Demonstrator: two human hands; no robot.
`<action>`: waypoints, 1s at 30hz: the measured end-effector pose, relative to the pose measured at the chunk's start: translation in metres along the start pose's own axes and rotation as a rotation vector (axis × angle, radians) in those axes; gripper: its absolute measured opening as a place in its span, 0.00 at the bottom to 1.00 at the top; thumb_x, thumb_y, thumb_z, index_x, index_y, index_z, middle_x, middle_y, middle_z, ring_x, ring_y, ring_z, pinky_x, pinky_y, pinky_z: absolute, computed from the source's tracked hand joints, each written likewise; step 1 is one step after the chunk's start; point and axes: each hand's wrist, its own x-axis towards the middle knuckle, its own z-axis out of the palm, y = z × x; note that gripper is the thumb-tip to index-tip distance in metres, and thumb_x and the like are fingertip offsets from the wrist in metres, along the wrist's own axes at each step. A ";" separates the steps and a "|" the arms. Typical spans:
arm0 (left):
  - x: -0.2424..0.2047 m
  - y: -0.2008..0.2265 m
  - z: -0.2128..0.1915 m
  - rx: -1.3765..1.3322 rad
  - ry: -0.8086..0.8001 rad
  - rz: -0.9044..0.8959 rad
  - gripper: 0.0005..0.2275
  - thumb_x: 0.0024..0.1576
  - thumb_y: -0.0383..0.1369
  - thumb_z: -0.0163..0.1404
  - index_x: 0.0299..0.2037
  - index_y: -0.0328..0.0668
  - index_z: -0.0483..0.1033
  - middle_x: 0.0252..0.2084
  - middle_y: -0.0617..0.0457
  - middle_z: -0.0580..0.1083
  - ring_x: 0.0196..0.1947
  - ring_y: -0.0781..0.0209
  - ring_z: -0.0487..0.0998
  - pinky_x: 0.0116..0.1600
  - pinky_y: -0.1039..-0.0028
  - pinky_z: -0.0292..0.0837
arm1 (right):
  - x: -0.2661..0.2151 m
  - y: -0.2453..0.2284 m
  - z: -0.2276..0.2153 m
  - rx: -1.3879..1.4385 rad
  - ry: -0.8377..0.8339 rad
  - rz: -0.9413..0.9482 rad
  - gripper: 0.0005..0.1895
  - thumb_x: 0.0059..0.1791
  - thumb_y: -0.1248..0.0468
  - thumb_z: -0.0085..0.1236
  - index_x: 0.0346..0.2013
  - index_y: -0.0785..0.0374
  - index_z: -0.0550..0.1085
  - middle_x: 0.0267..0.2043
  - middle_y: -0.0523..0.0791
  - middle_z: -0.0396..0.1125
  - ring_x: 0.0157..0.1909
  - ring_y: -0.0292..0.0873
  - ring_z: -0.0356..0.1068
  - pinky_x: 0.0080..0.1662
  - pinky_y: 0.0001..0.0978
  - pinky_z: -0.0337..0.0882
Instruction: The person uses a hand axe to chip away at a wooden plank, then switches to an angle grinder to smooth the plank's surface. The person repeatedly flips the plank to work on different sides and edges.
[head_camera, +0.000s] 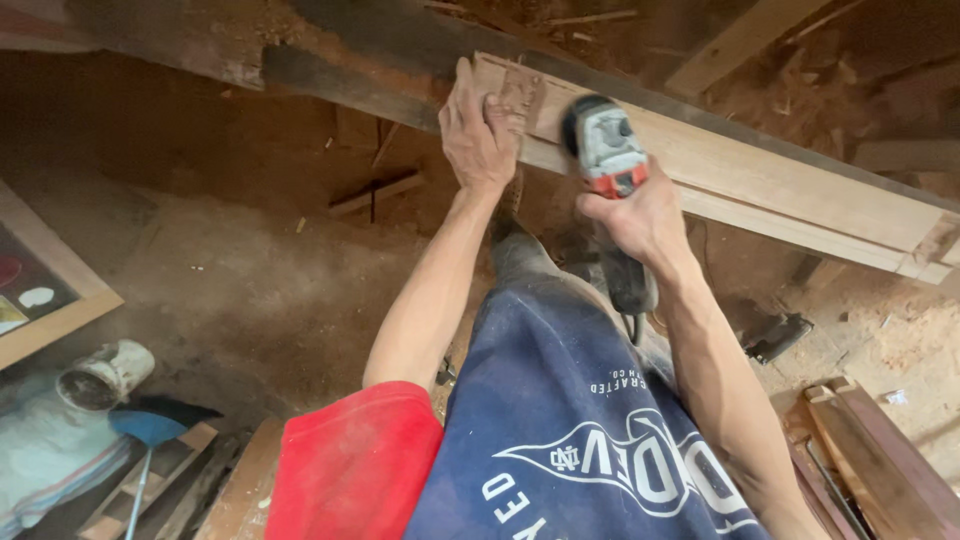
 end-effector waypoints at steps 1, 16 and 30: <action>-0.001 0.001 0.000 0.025 -0.007 -0.001 0.24 0.74 0.44 0.33 0.76 0.40 0.50 0.73 0.41 0.63 0.70 0.40 0.67 0.72 0.53 0.62 | -0.005 0.012 -0.009 0.045 0.012 0.000 0.33 0.36 0.57 0.72 0.50 0.69 0.70 0.43 0.47 0.73 0.43 0.42 0.73 0.49 0.34 0.72; 0.004 0.017 -0.010 0.143 -0.002 -0.023 0.28 0.70 0.47 0.42 0.74 0.37 0.54 0.66 0.36 0.68 0.63 0.35 0.70 0.66 0.51 0.66 | -0.042 0.102 -0.080 0.279 0.181 0.259 0.19 0.40 0.61 0.66 0.45 0.61 0.78 0.39 0.42 0.74 0.37 0.35 0.72 0.41 0.29 0.74; 0.003 0.009 -0.013 -0.014 -0.044 -0.017 0.24 0.74 0.44 0.30 0.74 0.37 0.54 0.73 0.40 0.63 0.69 0.39 0.67 0.71 0.55 0.60 | 0.012 -0.035 0.011 -0.030 -0.011 0.015 0.40 0.34 0.53 0.70 0.54 0.74 0.68 0.48 0.57 0.73 0.51 0.54 0.75 0.54 0.39 0.72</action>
